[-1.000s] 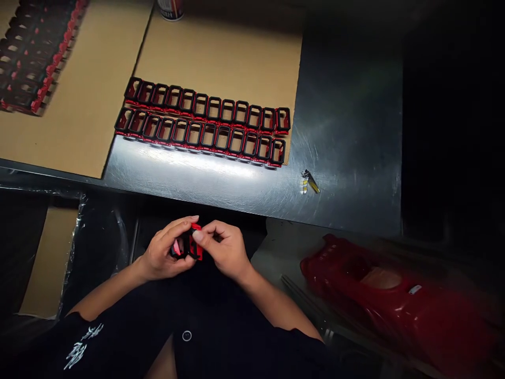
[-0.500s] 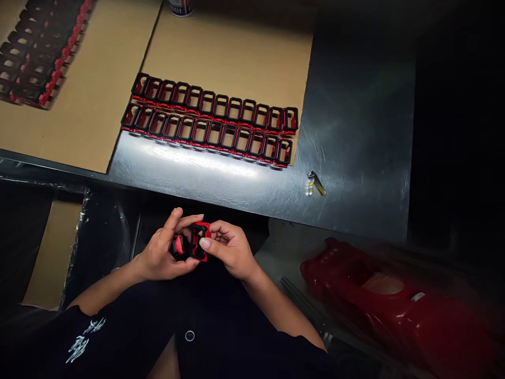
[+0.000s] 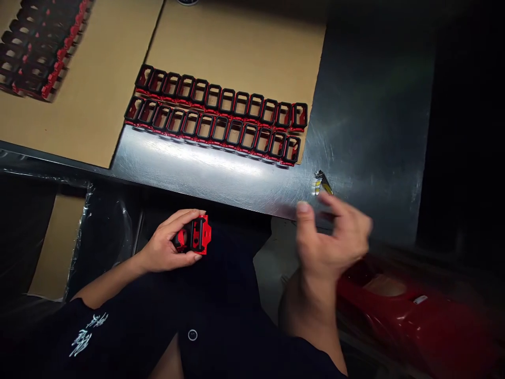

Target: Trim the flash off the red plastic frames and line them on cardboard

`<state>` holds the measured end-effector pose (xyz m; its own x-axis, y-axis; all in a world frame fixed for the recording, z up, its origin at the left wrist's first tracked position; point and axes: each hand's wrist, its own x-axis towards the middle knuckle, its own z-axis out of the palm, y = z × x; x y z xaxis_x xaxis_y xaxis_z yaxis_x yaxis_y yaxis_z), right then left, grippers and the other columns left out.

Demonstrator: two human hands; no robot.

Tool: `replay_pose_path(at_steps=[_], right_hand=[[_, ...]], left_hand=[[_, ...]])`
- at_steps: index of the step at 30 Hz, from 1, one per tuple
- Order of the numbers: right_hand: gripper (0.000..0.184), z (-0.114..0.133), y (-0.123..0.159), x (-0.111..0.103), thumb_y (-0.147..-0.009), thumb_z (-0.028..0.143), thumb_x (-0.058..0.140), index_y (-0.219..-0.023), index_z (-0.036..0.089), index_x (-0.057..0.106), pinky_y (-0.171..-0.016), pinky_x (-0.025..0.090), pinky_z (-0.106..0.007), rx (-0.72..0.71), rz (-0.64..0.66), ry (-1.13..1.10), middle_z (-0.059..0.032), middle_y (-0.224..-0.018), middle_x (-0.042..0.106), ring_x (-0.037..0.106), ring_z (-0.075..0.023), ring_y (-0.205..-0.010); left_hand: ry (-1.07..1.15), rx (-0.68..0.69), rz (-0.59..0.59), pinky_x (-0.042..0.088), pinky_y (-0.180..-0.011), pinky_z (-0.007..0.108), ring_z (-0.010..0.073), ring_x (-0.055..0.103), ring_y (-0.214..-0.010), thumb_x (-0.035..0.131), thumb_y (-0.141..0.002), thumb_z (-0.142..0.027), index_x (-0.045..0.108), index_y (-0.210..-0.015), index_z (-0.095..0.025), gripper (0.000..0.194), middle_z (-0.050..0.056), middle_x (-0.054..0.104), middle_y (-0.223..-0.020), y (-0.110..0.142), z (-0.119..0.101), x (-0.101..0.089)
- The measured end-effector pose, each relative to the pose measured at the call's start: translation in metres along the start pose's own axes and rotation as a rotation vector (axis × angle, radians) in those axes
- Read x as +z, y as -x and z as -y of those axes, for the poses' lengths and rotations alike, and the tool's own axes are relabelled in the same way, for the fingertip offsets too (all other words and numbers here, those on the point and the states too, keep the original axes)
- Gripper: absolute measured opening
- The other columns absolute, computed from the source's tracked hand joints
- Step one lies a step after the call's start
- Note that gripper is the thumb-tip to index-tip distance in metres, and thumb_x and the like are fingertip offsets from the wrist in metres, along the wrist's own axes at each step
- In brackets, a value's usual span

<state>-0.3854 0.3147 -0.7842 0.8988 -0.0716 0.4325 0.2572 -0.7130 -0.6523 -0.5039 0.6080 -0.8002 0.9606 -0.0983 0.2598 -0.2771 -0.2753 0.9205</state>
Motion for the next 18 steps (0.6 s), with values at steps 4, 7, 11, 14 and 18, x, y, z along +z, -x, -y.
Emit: replay_pose_path(at_steps=[4,7,11,14,18], right_hand=[[0.079,-0.066,-0.035,-0.006,-0.073,0.067,0.085,-0.128,0.012,0.069,-0.100,0.038,-0.063,-0.105,-0.048,0.308,-0.0239,-0.121,0.061,0.050,-0.0470,-0.118],[0.048,-0.083,-0.038,0.004,-0.086,0.058,0.079,-0.109,0.015,0.077,-0.097,0.039,-0.055,-0.110,-0.032,0.246,-0.0203,-0.111,0.065,0.057,-0.0387,-0.107],[0.042,-0.074,-0.036,0.012,-0.085,0.052,0.079,-0.107,0.017,0.077,-0.099,0.041,-0.050,-0.118,-0.084,0.292,-0.0140,-0.110,0.068,0.060,-0.0332,-0.106],[0.040,-0.064,-0.040,0.013,-0.081,0.050,0.079,-0.101,0.016,0.078,-0.098,0.045,-0.048,-0.073,-0.122,0.381,-0.0111,-0.104,0.070,0.063,-0.0308,-0.102],[0.028,-0.047,-0.034,0.008,-0.083,0.041,0.073,-0.095,0.016,0.078,-0.082,0.053,-0.039,-0.041,-0.126,0.337,-0.0065,-0.083,0.071,0.067,-0.0244,-0.078]], left_hand=[[0.041,0.086,-0.017,0.052,-0.111,0.047,0.0286,0.059,-0.133,0.081,-0.078,-0.024,0.043,-0.153,-0.025,0.084,0.017,0.058,-0.144,-0.005,0.004,0.003],[0.055,0.103,-0.016,0.052,-0.111,0.047,0.0286,0.058,-0.133,0.082,-0.077,-0.024,0.043,-0.153,-0.024,0.086,0.017,0.058,-0.144,-0.007,0.005,0.004],[0.058,0.036,-0.029,0.052,-0.111,0.047,0.0288,0.059,-0.133,0.081,-0.076,-0.023,0.045,-0.152,-0.025,0.084,0.015,0.058,-0.145,-0.005,0.006,0.004],[0.072,-0.034,-0.022,0.051,-0.111,0.046,0.0288,0.058,-0.133,0.079,-0.077,-0.022,0.046,-0.150,-0.027,0.080,0.014,0.057,-0.146,-0.002,0.006,0.005],[0.086,-0.035,-0.018,0.051,-0.111,0.046,0.0290,0.058,-0.133,0.079,-0.077,-0.022,0.046,-0.150,-0.027,0.080,0.014,0.057,-0.144,-0.002,0.006,0.007]])
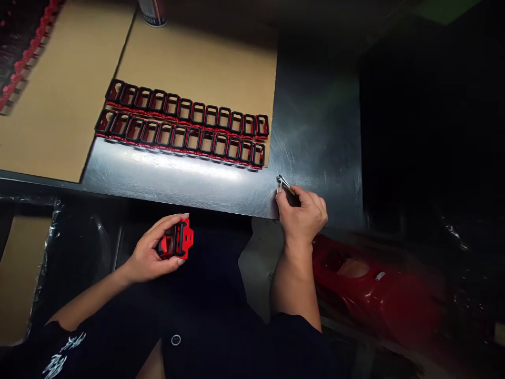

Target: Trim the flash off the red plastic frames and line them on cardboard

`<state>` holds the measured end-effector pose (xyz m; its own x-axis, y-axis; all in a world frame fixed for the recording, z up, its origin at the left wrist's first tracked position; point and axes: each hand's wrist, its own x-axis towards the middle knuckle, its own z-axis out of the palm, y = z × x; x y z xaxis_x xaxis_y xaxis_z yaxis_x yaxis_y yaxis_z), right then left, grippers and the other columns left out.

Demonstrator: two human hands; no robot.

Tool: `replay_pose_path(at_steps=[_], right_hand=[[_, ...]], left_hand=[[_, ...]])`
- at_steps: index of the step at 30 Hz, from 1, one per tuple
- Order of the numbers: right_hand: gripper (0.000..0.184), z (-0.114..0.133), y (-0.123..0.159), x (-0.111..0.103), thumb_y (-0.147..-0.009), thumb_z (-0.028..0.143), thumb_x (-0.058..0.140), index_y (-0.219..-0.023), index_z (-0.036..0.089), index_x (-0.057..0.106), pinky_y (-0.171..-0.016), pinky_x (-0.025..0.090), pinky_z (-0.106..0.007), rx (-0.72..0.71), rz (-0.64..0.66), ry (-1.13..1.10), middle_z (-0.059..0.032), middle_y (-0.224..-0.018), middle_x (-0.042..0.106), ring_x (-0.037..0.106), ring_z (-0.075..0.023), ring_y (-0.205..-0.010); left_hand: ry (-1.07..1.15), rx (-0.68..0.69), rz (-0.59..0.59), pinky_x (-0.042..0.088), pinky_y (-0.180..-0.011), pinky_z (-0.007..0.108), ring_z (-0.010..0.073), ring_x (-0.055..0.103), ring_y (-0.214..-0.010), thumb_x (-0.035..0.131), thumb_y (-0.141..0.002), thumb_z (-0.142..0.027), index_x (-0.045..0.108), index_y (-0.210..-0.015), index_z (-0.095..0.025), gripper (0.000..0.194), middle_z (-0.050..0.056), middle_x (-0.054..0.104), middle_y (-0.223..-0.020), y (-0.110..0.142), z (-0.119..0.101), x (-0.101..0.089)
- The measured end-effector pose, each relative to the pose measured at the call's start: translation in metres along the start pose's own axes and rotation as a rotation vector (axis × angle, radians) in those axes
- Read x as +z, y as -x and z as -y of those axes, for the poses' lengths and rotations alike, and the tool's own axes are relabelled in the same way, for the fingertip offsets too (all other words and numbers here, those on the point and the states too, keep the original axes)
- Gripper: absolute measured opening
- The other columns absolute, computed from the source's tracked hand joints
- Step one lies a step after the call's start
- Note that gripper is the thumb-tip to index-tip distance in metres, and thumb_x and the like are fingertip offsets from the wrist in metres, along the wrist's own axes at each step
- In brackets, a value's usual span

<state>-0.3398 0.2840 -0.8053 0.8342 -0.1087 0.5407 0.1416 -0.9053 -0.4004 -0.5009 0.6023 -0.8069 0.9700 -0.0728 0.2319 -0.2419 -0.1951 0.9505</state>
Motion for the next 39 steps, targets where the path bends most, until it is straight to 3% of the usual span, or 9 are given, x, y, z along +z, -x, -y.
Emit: replay_pose_path(at_steps=[7,13,18,23,25,26,28,34,39], right_hand=[[0.018,0.026,0.022,0.004,-0.092,0.033,0.067,-0.086,0.018,0.076,-0.064,0.052,-0.029,-0.182,-0.041,-0.174,-0.0031,-0.074,0.069,0.063,-0.0176,-0.063],[0.023,0.033,0.020,0.026,-0.092,0.035,0.061,-0.084,0.017,0.072,-0.064,0.050,-0.029,-0.143,-0.071,-0.123,-0.0036,-0.074,0.066,0.058,-0.0158,-0.061],[0.021,0.039,0.024,0.031,-0.093,0.031,0.066,-0.077,0.018,0.067,-0.057,0.044,-0.026,-0.238,-0.198,-0.327,0.0006,-0.063,0.061,0.055,-0.0138,-0.055],[0.025,0.047,0.053,0.026,-0.096,0.028,0.061,-0.073,0.020,0.063,-0.058,0.044,-0.028,-0.350,-0.284,-0.357,0.0008,-0.061,0.060,0.054,-0.0146,-0.054],[0.027,0.057,0.081,0.027,-0.097,0.031,0.058,-0.073,0.022,0.065,-0.058,0.046,-0.027,-0.529,-0.101,-0.423,0.0015,-0.061,0.061,0.055,-0.0141,-0.052],[0.028,0.063,0.096,0.032,-0.098,0.034,0.055,-0.076,0.023,0.069,-0.059,0.048,-0.026,-0.614,0.165,-0.436,0.0012,-0.065,0.065,0.057,-0.0138,-0.055],[0.027,0.076,0.119,0.053,-0.100,0.041,0.054,-0.096,0.026,0.075,-0.075,0.054,-0.027,-0.556,0.708,-0.254,-0.0018,-0.085,0.072,0.067,-0.0185,-0.079],[0.028,0.103,0.124,0.135,-0.097,0.024,0.059,-0.121,0.022,0.072,-0.109,0.043,-0.043,-0.481,0.857,-0.118,-0.0087,-0.121,0.069,0.059,-0.0303,-0.118],[0.023,0.096,0.121,0.140,-0.099,0.022,0.059,-0.117,0.022,0.072,-0.111,0.042,-0.042,-0.420,0.854,-0.138,-0.0076,-0.119,0.070,0.060,-0.0283,-0.119]], left_hand=[[0.088,-0.045,-0.003,0.055,-0.105,0.043,0.0296,0.061,-0.127,0.080,-0.075,-0.025,0.050,-0.147,-0.025,0.078,0.014,0.059,-0.139,-0.006,0.004,0.003],[0.305,-0.156,-0.036,0.060,-0.092,0.037,0.0251,0.069,-0.107,0.085,-0.072,-0.027,0.055,-0.142,-0.025,0.076,0.014,0.062,-0.135,-0.007,0.011,0.009],[0.579,-0.179,-0.148,0.061,-0.067,0.026,0.0214,0.071,-0.090,0.084,-0.070,-0.031,0.060,-0.137,-0.020,0.073,0.016,0.065,-0.131,0.000,0.026,-0.020],[0.667,-0.169,-0.337,0.039,-0.035,0.016,0.0182,0.066,-0.076,0.082,-0.067,-0.037,0.066,-0.127,-0.018,0.065,0.017,0.065,-0.127,0.004,0.032,-0.048],[0.668,-0.172,-0.318,0.039,-0.036,0.016,0.0190,0.067,-0.076,0.083,-0.065,-0.034,0.065,-0.128,-0.017,0.068,0.018,0.065,-0.127,0.007,0.030,-0.046],[0.671,-0.179,-0.302,0.040,-0.037,0.016,0.0198,0.068,-0.078,0.083,-0.065,-0.034,0.064,-0.130,-0.018,0.070,0.018,0.066,-0.128,0.009,0.030,-0.044],[0.666,-0.202,-0.281,0.044,-0.042,0.018,0.0215,0.069,-0.081,0.084,-0.065,-0.033,0.062,-0.133,-0.019,0.072,0.019,0.066,-0.129,0.015,0.029,-0.036],[0.643,-0.237,-0.274,0.055,-0.058,0.027,0.0210,0.070,-0.079,0.083,-0.068,-0.035,0.059,-0.139,-0.023,0.076,0.018,0.063,-0.136,0.035,0.029,-0.026],[0.695,-0.251,-0.273,0.057,-0.066,0.028,0.0195,0.070,-0.080,0.080,-0.073,-0.035,0.060,-0.138,-0.022,0.069,0.018,0.066,-0.131,0.045,0.033,-0.025]])
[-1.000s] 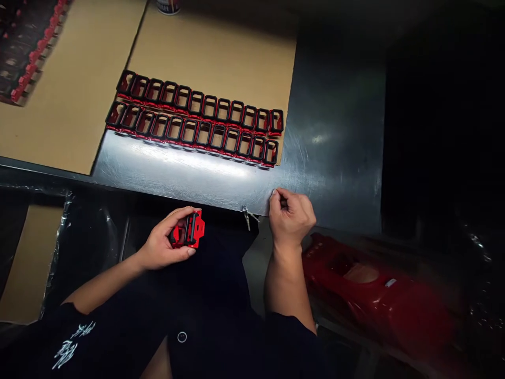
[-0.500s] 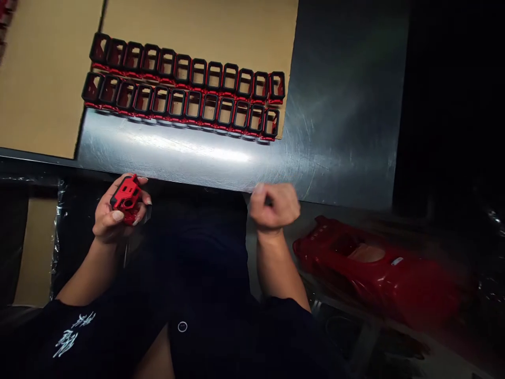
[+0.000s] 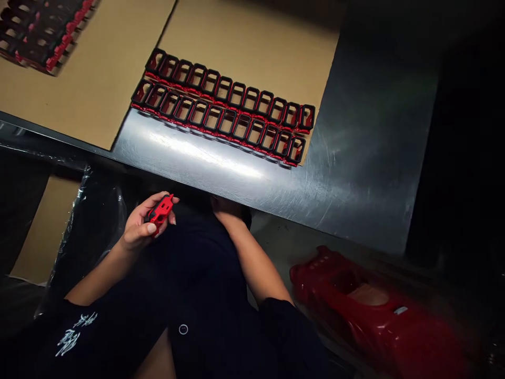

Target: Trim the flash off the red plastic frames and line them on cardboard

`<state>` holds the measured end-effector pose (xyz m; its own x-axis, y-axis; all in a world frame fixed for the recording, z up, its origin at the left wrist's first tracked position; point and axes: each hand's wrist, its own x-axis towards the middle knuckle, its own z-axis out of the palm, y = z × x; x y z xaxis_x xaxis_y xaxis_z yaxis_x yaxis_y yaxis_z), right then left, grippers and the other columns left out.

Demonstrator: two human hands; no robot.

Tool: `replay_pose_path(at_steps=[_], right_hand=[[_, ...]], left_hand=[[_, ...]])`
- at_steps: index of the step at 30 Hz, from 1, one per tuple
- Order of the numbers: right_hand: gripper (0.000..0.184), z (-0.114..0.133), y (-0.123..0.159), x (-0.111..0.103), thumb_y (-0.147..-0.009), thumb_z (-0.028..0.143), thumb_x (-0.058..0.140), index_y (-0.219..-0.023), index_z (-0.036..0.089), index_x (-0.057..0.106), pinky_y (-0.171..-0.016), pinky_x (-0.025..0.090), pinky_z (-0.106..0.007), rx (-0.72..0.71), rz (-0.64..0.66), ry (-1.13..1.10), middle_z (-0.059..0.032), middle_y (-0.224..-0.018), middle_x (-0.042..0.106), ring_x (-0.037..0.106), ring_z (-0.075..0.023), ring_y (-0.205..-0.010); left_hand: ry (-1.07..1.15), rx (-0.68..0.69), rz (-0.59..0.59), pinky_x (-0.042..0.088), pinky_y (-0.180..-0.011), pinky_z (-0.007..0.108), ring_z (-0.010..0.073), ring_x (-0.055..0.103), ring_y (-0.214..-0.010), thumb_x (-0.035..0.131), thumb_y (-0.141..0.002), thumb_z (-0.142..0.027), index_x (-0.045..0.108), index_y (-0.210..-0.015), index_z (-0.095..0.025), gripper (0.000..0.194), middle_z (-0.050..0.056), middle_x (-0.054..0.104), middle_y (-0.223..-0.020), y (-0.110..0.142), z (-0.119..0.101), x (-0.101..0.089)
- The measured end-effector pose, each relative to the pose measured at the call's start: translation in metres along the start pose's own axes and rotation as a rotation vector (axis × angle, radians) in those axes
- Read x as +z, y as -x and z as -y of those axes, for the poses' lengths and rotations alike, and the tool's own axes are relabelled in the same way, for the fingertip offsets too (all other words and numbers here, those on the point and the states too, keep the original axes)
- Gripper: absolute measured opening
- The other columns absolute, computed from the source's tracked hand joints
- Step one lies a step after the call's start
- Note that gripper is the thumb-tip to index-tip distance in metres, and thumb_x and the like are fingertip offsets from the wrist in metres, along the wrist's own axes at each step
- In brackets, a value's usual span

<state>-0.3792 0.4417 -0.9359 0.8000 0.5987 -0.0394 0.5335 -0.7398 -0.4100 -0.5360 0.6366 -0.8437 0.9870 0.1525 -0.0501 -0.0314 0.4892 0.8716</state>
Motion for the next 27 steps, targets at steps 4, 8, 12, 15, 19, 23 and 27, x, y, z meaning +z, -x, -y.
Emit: replay_pose_path(at_steps=[4,8,12,15,19,23,27], right_hand=[[0.020,0.000,0.019,-0.017,-0.099,0.024,0.061,-0.117,0.020,0.070,-0.103,0.050,-0.039,0.010,-0.064,-0.085,-0.0078,-0.109,0.073,0.066,-0.0257,-0.111],[0.025,0.026,0.056,-0.051,-0.099,0.032,0.065,-0.121,0.019,0.064,-0.085,0.060,-0.031,-0.038,-0.196,-0.283,-0.0080,-0.107,0.073,0.072,-0.0209,-0.094],[0.017,0.057,0.089,-0.082,-0.093,0.029,0.074,-0.104,0.021,0.063,-0.079,0.063,-0.033,-0.125,-0.420,-0.771,-0.0071,-0.102,0.073,0.073,-0.0212,-0.091],[0.025,0.068,0.094,-0.091,-0.090,0.036,0.078,-0.100,0.021,0.061,-0.066,0.061,-0.028,0.028,-0.308,-1.092,-0.0045,-0.093,0.073,0.072,-0.0183,-0.075],[0.038,0.073,0.088,-0.090,-0.095,0.055,0.069,-0.089,0.020,0.055,-0.044,0.045,-0.019,0.265,0.027,-1.519,0.0037,-0.061,0.060,0.055,-0.0112,-0.046],[0.049,0.078,0.081,-0.089,-0.094,0.066,0.065,-0.083,0.019,0.055,-0.040,0.037,-0.018,0.396,0.046,-1.532,0.0040,-0.059,0.054,0.046,-0.0096,-0.044],[0.051,0.076,0.075,-0.092,-0.096,0.067,0.061,-0.080,0.018,0.060,-0.044,0.041,-0.020,0.384,0.073,-1.360,0.0020,-0.060,0.055,0.049,-0.0109,-0.049]], left_hand=[[-0.062,-0.018,0.123,0.059,-0.082,0.036,0.0225,0.072,-0.090,0.082,-0.072,-0.032,0.057,-0.141,-0.022,0.073,0.018,0.063,-0.134,0.000,0.007,0.004],[-0.138,-0.018,0.303,0.053,-0.100,0.047,0.0332,0.066,-0.118,0.085,-0.068,-0.038,0.061,-0.136,-0.023,0.074,0.020,0.046,-0.153,-0.004,0.010,0.012],[-0.048,-0.016,0.431,0.037,-0.116,0.058,0.0426,0.041,-0.146,0.084,-0.067,-0.048,0.061,-0.136,-0.024,0.077,0.020,0.031,-0.163,-0.009,0.010,0.025],[-0.085,0.008,0.532,0.032,-0.118,0.061,0.0435,0.039,-0.147,0.086,-0.067,-0.048,0.060,-0.138,-0.025,0.079,0.020,0.032,-0.163,-0.014,0.006,0.034],[-0.177,0.065,0.650,0.035,-0.116,0.062,0.0439,0.041,-0.146,0.087,-0.065,-0.049,0.059,-0.139,-0.025,0.083,0.021,0.039,-0.159,-0.020,-0.001,0.039],[-0.326,0.185,0.643,0.039,-0.115,0.059,0.0417,0.044,-0.144,0.085,-0.068,-0.035,0.054,-0.144,-0.024,0.083,0.021,0.041,-0.158,-0.024,0.001,0.039],[-0.387,0.202,0.580,0.037,-0.117,0.059,0.0402,0.047,-0.143,0.085,-0.066,-0.035,0.055,-0.144,-0.024,0.084,0.021,0.045,-0.155,-0.027,0.010,0.037]])
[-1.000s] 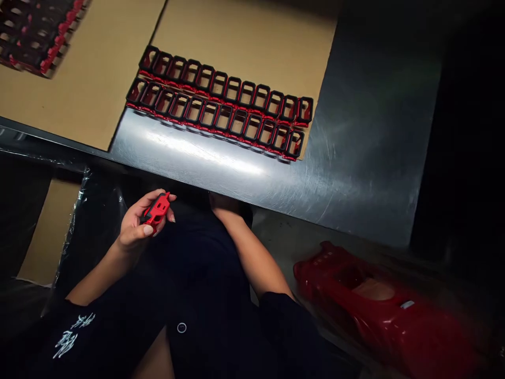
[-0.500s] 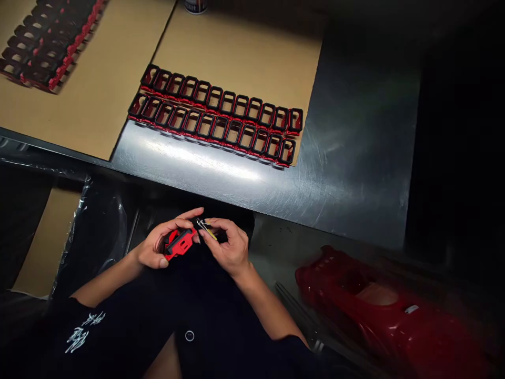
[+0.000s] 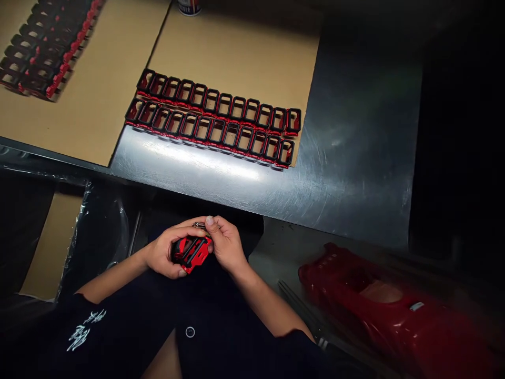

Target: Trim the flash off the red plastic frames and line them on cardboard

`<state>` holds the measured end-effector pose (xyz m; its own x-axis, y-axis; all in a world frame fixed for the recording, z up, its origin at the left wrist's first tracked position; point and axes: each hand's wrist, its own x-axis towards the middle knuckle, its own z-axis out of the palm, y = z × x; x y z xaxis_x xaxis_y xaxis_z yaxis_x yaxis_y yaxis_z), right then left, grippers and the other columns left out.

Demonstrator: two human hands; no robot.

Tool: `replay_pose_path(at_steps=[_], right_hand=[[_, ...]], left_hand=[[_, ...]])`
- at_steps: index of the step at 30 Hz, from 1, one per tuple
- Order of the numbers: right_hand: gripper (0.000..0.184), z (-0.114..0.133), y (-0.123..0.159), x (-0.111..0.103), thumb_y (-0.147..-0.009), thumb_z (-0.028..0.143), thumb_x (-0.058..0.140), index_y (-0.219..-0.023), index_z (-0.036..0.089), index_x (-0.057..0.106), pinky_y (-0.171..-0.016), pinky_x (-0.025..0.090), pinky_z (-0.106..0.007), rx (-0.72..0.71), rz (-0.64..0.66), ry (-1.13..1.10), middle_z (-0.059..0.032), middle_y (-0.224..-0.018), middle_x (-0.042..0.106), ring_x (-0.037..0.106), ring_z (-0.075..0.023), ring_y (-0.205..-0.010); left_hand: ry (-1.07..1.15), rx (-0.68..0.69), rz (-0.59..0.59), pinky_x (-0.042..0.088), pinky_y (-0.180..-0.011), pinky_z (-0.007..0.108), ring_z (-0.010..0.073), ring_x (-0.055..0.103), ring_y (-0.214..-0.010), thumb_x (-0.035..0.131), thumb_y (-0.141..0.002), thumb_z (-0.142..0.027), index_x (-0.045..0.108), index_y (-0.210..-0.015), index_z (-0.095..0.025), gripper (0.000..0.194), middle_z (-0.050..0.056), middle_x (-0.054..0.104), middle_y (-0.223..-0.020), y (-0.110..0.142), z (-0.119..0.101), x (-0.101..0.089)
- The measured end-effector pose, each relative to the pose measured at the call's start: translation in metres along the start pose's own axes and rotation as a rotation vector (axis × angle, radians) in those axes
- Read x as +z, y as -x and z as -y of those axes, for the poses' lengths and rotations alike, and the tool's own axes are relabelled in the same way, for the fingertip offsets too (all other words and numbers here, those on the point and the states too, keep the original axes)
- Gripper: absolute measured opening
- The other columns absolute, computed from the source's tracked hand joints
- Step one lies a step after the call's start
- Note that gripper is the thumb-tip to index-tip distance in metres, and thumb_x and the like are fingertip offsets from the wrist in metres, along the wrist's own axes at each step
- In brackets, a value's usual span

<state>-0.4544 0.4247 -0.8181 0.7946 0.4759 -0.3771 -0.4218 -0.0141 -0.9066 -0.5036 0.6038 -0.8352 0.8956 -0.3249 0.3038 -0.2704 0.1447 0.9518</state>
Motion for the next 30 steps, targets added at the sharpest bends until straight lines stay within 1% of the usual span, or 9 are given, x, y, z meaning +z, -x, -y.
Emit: replay_pose_path(at_steps=[3,6,9,11,15,20,23,26,30], right_hand=[[0.038,0.002,-0.001,-0.006,-0.102,0.055,0.057,-0.095,0.018,0.064,-0.052,0.051,-0.023,-0.175,-0.018,0.175,-0.0003,-0.070,0.063,0.059,-0.0134,-0.056],[0.036,0.006,-0.001,-0.012,-0.098,0.035,0.064,-0.131,0.020,0.057,-0.069,0.062,-0.031,-0.564,-0.090,0.494,-0.0072,-0.102,0.071,0.070,-0.0190,-0.078],[0.046,0.014,-0.005,-0.017,-0.095,0.022,0.067,-0.140,0.021,0.054,-0.085,0.064,-0.040,-0.907,-0.122,0.800,-0.0118,-0.119,0.069,0.071,-0.0257,-0.101],[0.043,0.022,-0.009,-0.021,-0.096,0.019,0.067,-0.138,0.022,0.057,-0.090,0.063,-0.041,-1.012,-0.108,0.887,-0.0113,-0.119,0.070,0.070,-0.0268,-0.107],[0.043,0.037,-0.016,-0.032,-0.096,0.021,0.071,-0.138,0.020,0.059,-0.084,0.065,-0.038,-1.048,-0.030,0.885,-0.0120,-0.117,0.071,0.072,-0.0255,-0.101],[0.035,0.044,-0.008,-0.053,-0.094,0.019,0.074,-0.128,0.022,0.066,-0.077,0.065,-0.033,-0.964,-0.108,0.850,-0.0071,-0.106,0.074,0.075,-0.0223,-0.087],[0.037,0.046,0.010,-0.062,-0.090,0.017,0.076,-0.126,0.026,0.069,-0.075,0.065,-0.034,-0.826,-0.195,0.778,-0.0053,-0.105,0.074,0.074,-0.0223,-0.086],[0.040,0.047,0.028,-0.059,-0.089,0.016,0.076,-0.126,0.027,0.069,-0.072,0.066,-0.033,-0.754,-0.099,0.714,-0.0058,-0.105,0.074,0.075,-0.0227,-0.085],[0.042,0.046,0.036,-0.040,-0.088,0.012,0.074,-0.127,0.025,0.069,-0.071,0.067,-0.031,-0.775,0.027,0.622,-0.0066,-0.104,0.075,0.075,-0.0224,-0.085]], left_hand=[[0.083,-0.047,-0.069,0.033,-0.119,0.060,0.0406,0.041,-0.146,0.086,-0.067,-0.044,0.058,-0.142,-0.024,0.082,0.021,0.047,-0.154,0.000,0.002,-0.001],[0.262,-0.105,-0.170,0.031,-0.119,0.060,0.0413,0.036,-0.149,0.083,-0.071,-0.052,0.061,-0.140,-0.025,0.077,0.019,0.041,-0.158,0.000,-0.003,-0.003],[0.415,-0.164,-0.181,0.045,-0.111,0.058,0.0427,0.045,-0.143,0.083,-0.072,-0.049,0.062,-0.139,-0.027,0.074,0.018,0.035,-0.162,-0.002,-0.012,-0.003],[0.472,-0.196,-0.156,0.054,-0.102,0.053,0.0420,0.056,-0.134,0.084,-0.070,-0.046,0.062,-0.138,-0.026,0.074,0.018,0.034,-0.163,-0.004,-0.017,-0.001],[0.548,-0.242,-0.128,0.059,-0.092,0.047,0.0383,0.066,-0.121,0.083,-0.072,-0.046,0.059,-0.140,-0.027,0.075,0.018,0.028,-0.165,-0.011,-0.020,0.002],[0.161,-0.081,-0.150,0.036,-0.116,0.061,0.0421,0.037,-0.148,0.086,-0.070,-0.048,0.057,-0.141,-0.025,0.080,0.020,0.040,-0.158,-0.023,-0.021,-0.003],[-0.136,0.008,-0.223,0.047,-0.108,0.057,0.0368,0.055,-0.132,0.086,-0.069,-0.036,0.051,-0.145,-0.026,0.084,0.019,0.055,-0.141,-0.028,-0.027,-0.006],[-0.312,0.070,-0.239,0.056,-0.097,0.050,0.0311,0.063,-0.116,0.083,-0.070,-0.027,0.045,-0.150,-0.026,0.088,0.017,0.060,-0.128,-0.029,-0.031,-0.006],[-0.316,0.102,-0.209,0.056,-0.100,0.051,0.0318,0.060,-0.124,0.081,-0.075,-0.027,0.040,-0.154,-0.026,0.089,0.018,0.058,-0.136,-0.028,-0.028,-0.003]])
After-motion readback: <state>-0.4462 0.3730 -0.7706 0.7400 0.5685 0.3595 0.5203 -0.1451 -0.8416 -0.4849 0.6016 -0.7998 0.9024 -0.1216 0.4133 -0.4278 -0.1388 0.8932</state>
